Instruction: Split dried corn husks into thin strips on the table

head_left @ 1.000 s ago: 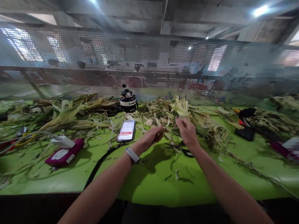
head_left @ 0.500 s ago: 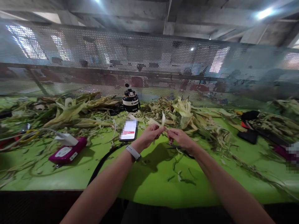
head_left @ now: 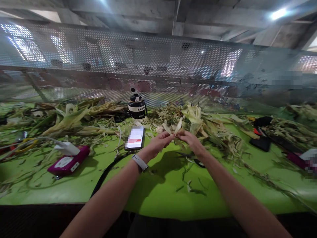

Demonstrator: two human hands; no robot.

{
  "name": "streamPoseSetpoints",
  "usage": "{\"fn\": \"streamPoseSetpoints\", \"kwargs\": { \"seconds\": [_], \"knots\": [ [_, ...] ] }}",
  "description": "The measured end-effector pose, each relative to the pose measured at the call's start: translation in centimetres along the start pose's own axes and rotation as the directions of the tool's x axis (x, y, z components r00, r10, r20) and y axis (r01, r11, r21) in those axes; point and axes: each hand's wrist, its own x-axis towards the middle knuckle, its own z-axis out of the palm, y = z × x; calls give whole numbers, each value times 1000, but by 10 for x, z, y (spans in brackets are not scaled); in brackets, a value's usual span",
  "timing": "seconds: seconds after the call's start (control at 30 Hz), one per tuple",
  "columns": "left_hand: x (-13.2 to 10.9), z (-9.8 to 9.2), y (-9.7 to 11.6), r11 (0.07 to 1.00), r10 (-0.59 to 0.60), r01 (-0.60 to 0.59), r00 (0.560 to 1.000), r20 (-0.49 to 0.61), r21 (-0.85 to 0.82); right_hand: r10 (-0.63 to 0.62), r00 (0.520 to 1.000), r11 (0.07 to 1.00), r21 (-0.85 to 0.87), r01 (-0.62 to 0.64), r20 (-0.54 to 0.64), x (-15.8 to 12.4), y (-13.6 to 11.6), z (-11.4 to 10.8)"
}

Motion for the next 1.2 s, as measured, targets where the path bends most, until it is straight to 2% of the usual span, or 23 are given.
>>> {"fn": "streamPoseSetpoints", "kwargs": {
  "seconds": [0.1, 0.17, 0.27, 0.37, 0.47, 0.6, 0.67, 0.8, 0.87, 0.97, 1.13, 1.2],
  "knots": [
    [-2, 5, -1, 999, -4, 2, 999, 42, 48, -51, 998, 981, 187, 57, -38, 2, 5, 3],
    [-3, 8, -2, 997, 4, -7, 999, 43, 80, -8, 996, 966, 258, 30, -88, 2, 7, 6],
    [-4, 9, -1, 993, 30, -38, 997, 71, 114, 45, 982, 965, 262, 4, -183, 2, 8, 11],
    [-4, 7, 0, 987, 34, -52, 992, 120, 151, 69, 971, 960, 280, -2, -231, 1, 7, 12],
    [-4, 6, -2, 976, 1, -36, 987, 161, 213, 95, 971, 952, 304, -25, -219, -1, 5, 11],
    [-4, 9, -8, 963, -52, -9, 974, 220, 268, 96, 988, 954, 293, -57, -121, -4, 1, 10],
    [-5, 11, -9, 968, -40, -21, 970, 240, 248, 87, 987, 965, 257, -50, -135, -4, 1, 12],
    [-8, 12, -4, 976, -42, -9, 973, 228, 219, 57, 950, 957, 287, 36, -306, -2, 4, 17],
    [-9, 11, -1, 978, -66, 16, 969, 236, 209, 66, 939, 946, 320, 48, -338, -2, 5, 18],
    [-9, 11, -1, 989, -73, 39, 967, 245, 143, 59, 944, 951, 305, 46, -326, -2, 2, 18],
    [-6, 9, -4, 999, -32, 34, 991, 130, -18, 28, 968, 948, 314, 53, -248, -1, -5, 9],
    [-5, 8, -4, 999, -33, 38, 990, 138, -32, 32, 965, 951, 305, 51, -259, 1, -6, 5]
  ]
}}
